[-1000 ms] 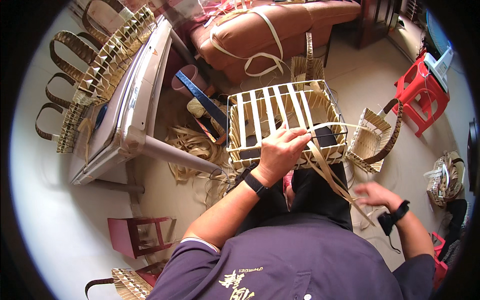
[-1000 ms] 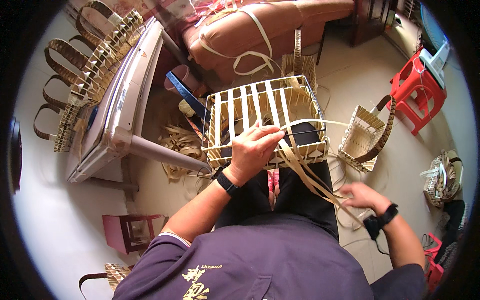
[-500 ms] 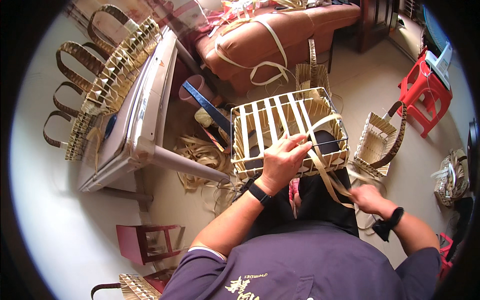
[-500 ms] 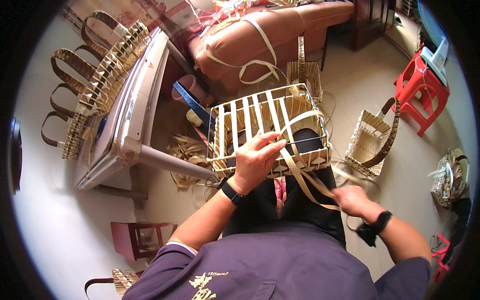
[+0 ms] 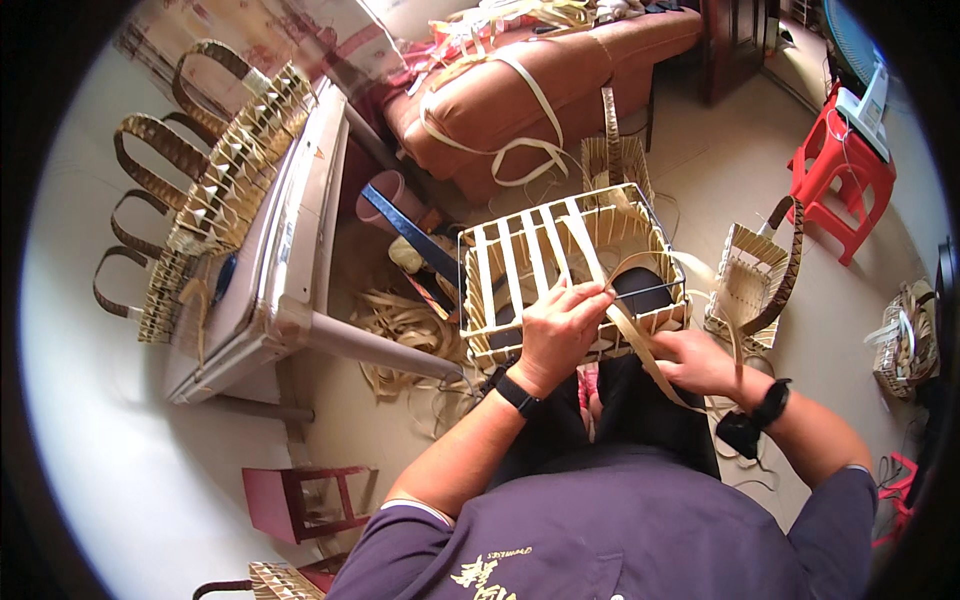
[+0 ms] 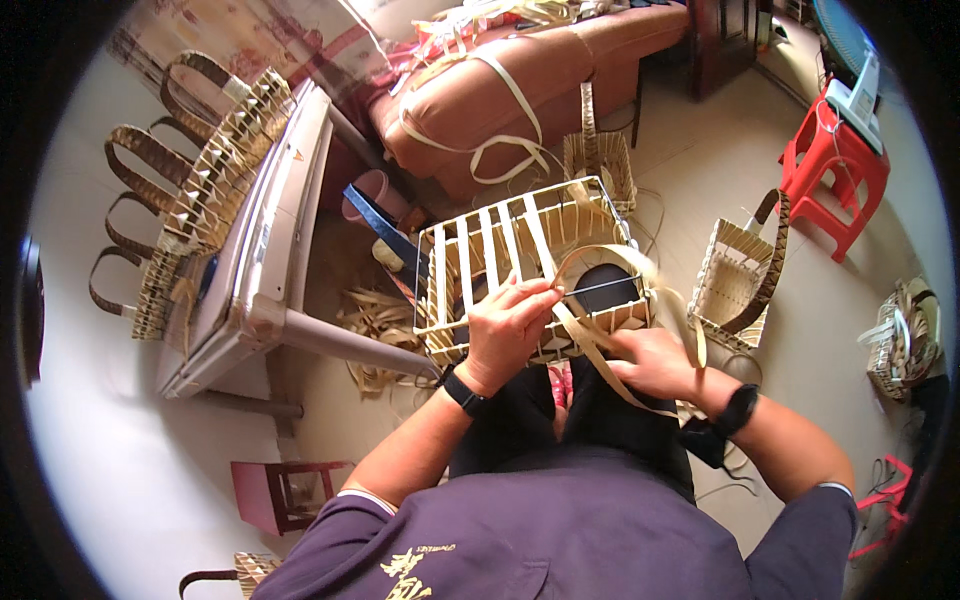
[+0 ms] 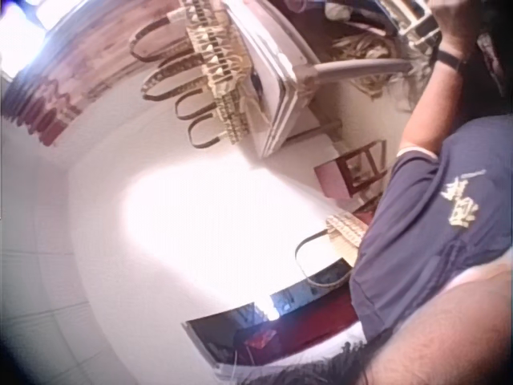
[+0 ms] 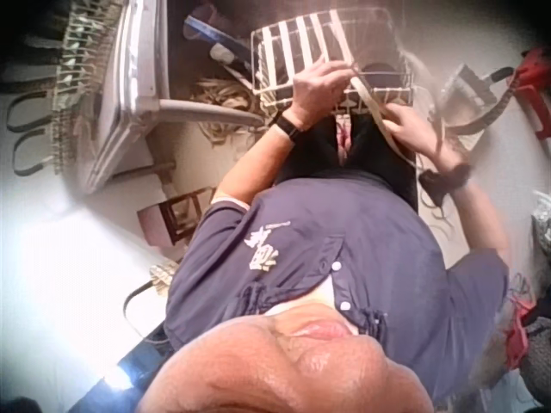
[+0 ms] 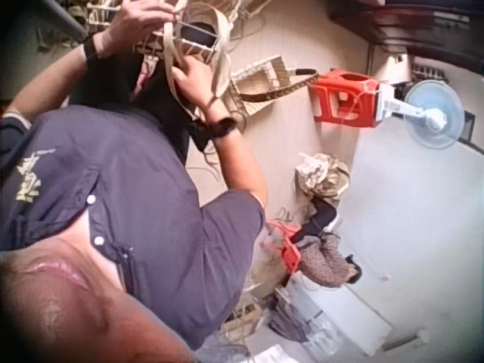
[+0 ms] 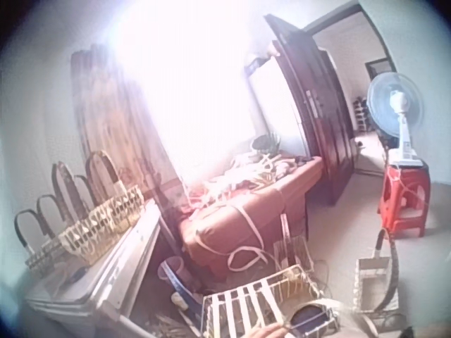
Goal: The person weaves a basket by hand, threading thin strips of material through a wooden frame and over existing cross-strips.
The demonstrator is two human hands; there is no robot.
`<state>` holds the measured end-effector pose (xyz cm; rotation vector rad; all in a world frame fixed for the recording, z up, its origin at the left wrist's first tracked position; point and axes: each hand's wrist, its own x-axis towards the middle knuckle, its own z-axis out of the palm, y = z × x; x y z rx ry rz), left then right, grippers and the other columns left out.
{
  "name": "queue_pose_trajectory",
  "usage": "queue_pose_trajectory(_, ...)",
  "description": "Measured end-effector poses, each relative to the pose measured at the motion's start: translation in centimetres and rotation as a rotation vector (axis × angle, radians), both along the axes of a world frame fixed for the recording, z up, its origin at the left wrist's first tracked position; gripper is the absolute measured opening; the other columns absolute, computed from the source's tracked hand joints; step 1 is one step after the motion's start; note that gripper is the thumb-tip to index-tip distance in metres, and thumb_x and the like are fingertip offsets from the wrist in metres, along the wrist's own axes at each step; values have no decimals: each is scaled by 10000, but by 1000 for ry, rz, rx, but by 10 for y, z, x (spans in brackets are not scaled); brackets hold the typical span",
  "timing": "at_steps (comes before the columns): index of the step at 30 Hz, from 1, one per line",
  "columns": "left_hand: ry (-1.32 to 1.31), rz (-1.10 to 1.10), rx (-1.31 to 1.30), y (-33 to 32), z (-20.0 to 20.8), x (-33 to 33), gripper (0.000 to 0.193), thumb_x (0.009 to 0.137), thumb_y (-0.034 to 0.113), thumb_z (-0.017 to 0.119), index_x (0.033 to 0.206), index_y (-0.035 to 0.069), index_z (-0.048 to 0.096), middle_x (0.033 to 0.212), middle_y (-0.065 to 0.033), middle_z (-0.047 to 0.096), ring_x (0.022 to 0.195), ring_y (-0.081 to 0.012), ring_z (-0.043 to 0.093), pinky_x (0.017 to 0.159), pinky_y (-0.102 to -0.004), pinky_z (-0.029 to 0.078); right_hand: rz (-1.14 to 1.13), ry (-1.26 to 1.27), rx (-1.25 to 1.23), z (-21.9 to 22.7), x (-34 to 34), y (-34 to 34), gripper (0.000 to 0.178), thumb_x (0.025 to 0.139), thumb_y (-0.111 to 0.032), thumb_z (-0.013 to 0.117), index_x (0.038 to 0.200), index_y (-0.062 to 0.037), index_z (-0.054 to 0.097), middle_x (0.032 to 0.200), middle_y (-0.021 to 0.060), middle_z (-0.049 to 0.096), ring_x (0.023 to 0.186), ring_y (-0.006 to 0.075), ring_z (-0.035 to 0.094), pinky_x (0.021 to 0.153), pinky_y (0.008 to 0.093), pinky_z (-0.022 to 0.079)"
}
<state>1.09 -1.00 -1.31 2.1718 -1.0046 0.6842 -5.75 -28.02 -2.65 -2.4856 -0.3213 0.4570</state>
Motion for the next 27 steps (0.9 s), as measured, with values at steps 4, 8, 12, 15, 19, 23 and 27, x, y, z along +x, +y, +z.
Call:
queue_pose_trajectory(4,20,10,-6,4,0,0,168,954,149,817,1119,139,850,1148,-64,820,1000,-284,805,1069,-507,624,-106,147,389,6,5,46,363,1096,-317,626,1101,19,762,955,235,776,922,320,771,819,459,571)
queue_pose_trajectory(8,-2,21,-30,9,-5,0,166,950,145,828,1115,151,849,1235,-61,801,912,-244,803,1079,-488,615,56,5,90,-26,-29,-9,369,1110,-353,545,971,-62,724,926,223,746,916,466,708,792,552,554)
queue_pose_trajectory(12,13,-12,-59,-7,4,-5,162,964,178,807,1121,143,830,1183,-79,800,1007,-331,797,1052,-524,638,213,335,-811,-141,-148,-209,255,988,-257,628,984,-70,801,961,166,807,896,422,766,786,544,600)
queue_pose_trajectory(15,11,14,-56,-8,4,-5,149,964,177,805,1108,143,826,1160,-70,799,1003,-333,794,1056,-523,636,182,464,-785,-170,-187,-269,273,1007,-252,647,1062,-43,813,977,128,822,832,344,771,760,481,615)
queue_pose_trajectory(19,-14,-4,-39,-8,1,-5,142,962,167,796,1098,137,823,1113,-46,799,991,-315,790,1065,-527,629,66,672,-59,-88,-119,-204,249,1033,-255,680,1093,-45,802,941,78,799,766,185,728,703,368,591)
queue_pose_trajectory(23,0,-3,-24,-7,0,-2,155,967,171,799,1115,149,839,1123,-46,817,1014,-298,797,1068,-521,627,60,201,255,-1,-38,-59,323,1025,-257,738,1226,-5,721,845,48,704,723,137,646,659,312,539)
queue_pose_trajectory(27,-1,10,0,1,1,-1,159,972,180,793,1119,137,832,1126,-49,809,1010,-305,795,1062,-526,626,72,-215,451,15,1,22,282,1021,-176,788,1249,-32,708,983,27,752,829,134,677,701,327,550)
